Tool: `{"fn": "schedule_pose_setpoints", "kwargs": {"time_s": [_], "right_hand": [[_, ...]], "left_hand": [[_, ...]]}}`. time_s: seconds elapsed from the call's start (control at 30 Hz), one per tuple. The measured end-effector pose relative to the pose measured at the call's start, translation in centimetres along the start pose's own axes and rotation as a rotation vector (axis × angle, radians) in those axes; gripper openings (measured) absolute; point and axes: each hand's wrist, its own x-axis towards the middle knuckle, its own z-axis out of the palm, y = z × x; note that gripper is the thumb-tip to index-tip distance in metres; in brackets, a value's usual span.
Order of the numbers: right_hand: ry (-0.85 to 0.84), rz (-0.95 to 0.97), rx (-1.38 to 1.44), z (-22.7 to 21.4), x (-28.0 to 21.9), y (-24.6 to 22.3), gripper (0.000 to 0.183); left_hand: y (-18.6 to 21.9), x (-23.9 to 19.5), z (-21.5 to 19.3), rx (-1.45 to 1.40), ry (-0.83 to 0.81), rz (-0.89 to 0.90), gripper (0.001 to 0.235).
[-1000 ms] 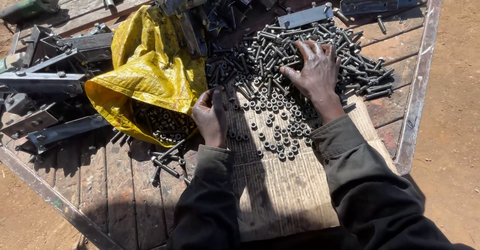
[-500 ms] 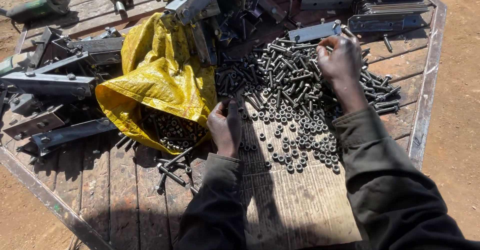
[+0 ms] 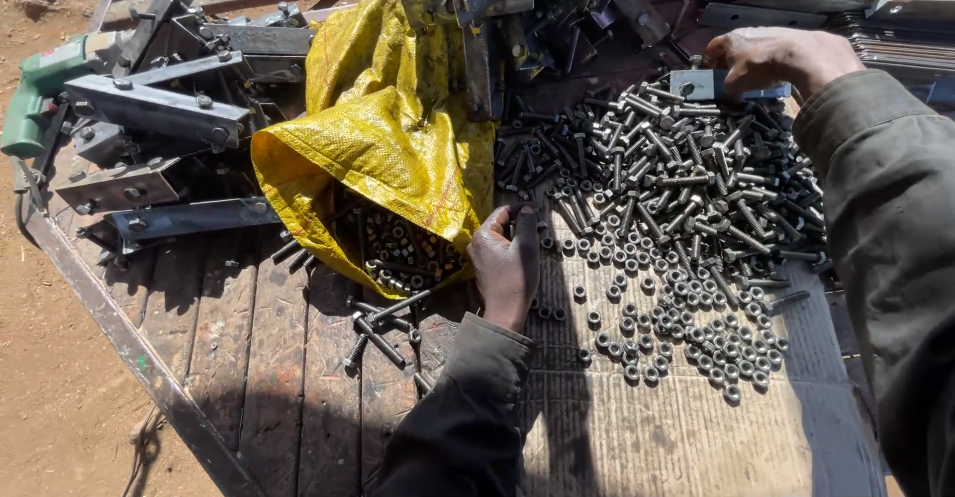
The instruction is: Assembling metal components by inserting bolts into pre-drilled holes in metal plates at a workbench.
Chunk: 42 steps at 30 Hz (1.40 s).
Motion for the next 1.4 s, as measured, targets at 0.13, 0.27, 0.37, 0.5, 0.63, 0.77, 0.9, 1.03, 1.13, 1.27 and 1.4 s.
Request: {"fn": "schedule_pose_setpoints", "kwargs": {"time_s": [0.13,0.27,0.37,0.5,0.63,0.77,0.9,1.03,1.13,1.27,1.4], "right_hand": [[0.099,-0.122,-0.036,-0.3,1.3,2.6,0.027],[0.391,-0.197,-0.257,-1.3,0.1,3.5,0.059],[0.458,-0.248,-0.289,-2.6,-6.7,-0.6,0.043],[0.347,-0.272,-0.096,-1.4,-17.3,-9.3,0.044],[0.390,-0.304,-0.003,4.9,-20.8,-14.8,0.049],[0.429,-0.415,0.262,10.2,-21.0,-17.1,0.030],[0.287,-0.506,0.508,10.2,-20.3,-16.6,0.044],[0.338,-0.518,0.790,14.8,-14.9,-12.6,0.031],[0.466,-0.507,0.453,17.9,-13.7,-12.4,0.025],[0.587,-0.562,0.111,20.8,-12.0,-13.3,0.031],[0.644,-0.513,-0.037,21.6,-10.1,-13.3,0.032]], "left_hand": [[0.2,-0.2,-0.2,-0.025,-0.004,-0.038,0.034],[0.5,-0.5,0.1,-0.090,-0.022,0.021,0.031],[-0.2,-0.2,0.6,-0.199,-0.067,0.069,0.028],[-0.7,-0.1,0.8,-0.532,-0.164,0.156,0.035],[-2.3,1.8,1.9,-0.791,-0.187,0.204,0.040],[-3.9,3.6,1.6,-0.917,-0.037,0.152,0.026],[-1.3,2.4,-0.2,-0.955,-0.022,-0.027,0.024],[0.1,1.5,-1.6,-0.956,0.049,-0.033,0.025],[0.7,1.2,-2.0,-0.988,0.038,-0.024,0.030],[-1.8,1.8,-1.6,-1.024,-0.024,-0.073,0.032],[-1.2,1.9,-2.4,-1.042,-0.070,-0.075,0.036]]}}
